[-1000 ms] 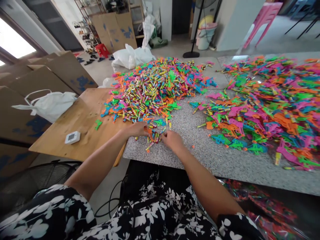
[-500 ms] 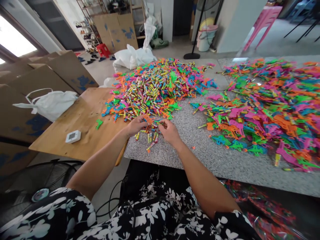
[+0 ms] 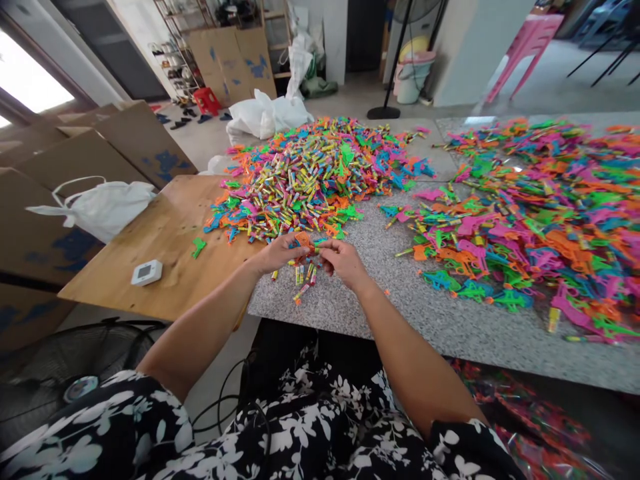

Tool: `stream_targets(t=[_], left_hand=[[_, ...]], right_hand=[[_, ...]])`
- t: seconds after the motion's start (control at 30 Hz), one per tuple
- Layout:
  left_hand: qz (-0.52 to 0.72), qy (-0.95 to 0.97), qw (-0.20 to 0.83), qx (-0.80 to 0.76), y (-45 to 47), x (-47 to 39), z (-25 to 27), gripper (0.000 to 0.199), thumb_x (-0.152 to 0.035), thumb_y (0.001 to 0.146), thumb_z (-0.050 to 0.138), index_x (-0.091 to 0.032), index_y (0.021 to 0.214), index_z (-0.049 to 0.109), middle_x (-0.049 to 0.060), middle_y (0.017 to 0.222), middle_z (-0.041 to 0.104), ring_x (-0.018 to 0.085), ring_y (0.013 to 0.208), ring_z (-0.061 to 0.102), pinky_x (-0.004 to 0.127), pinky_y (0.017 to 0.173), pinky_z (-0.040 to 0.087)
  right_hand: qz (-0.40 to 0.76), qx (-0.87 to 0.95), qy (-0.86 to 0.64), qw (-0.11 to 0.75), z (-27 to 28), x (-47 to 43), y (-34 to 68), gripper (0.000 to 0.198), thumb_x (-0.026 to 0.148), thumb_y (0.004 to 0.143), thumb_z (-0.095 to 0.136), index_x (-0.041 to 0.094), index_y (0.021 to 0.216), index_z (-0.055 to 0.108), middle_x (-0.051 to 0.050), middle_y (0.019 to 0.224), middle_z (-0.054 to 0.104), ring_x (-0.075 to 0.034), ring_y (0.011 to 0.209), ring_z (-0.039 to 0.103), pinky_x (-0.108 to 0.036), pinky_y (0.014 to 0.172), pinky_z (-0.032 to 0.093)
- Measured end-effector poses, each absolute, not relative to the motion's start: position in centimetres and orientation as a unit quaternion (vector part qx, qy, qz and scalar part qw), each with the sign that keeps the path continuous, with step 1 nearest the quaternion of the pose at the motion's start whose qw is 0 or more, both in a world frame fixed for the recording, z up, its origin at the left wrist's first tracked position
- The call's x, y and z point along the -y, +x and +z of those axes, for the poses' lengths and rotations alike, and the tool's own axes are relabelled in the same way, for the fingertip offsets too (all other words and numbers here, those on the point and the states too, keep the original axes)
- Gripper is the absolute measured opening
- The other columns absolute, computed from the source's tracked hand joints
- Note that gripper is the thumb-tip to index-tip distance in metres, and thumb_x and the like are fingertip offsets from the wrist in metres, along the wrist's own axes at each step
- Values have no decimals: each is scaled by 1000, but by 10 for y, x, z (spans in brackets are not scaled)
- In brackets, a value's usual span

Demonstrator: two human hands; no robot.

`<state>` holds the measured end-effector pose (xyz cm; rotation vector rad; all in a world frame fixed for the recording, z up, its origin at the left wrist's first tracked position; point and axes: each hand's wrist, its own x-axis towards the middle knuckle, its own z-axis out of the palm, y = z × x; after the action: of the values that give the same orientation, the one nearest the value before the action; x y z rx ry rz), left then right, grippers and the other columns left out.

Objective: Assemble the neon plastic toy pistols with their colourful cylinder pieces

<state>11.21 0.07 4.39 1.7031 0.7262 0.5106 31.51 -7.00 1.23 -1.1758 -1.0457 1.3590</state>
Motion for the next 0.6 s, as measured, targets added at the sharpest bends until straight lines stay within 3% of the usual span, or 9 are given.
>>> stream_targets(t=[0.2,0.4,0.6], left_hand=[[166,761,543,-313,113,3,57,28,-43,93,69,-16,102,64,1,82,68,11,69,58,26,68,47],[86,791,523,-306,111,0,62,27,-44,91,71,-19,100,65,0,79,68,12,69,62,25,66,47],[41,750,601,-273,119,-1,57,30,-46,88,75,-19,98,66,3,89,75,14,70,65,28,67,48]], right_hand=[[518,505,-499,476,18,74,324,31,41,78,74,20,100,73,4,58,59,-13,51,52,-25,47,43],[449,617,-494,418,29,74,331,16,30,76,68,21,89,72,3,65,62,-12,56,51,-25,53,37],[513,589,-479,401,28,78,338,17,35,81,68,22,92,67,6,58,55,-11,50,47,-24,49,34]])
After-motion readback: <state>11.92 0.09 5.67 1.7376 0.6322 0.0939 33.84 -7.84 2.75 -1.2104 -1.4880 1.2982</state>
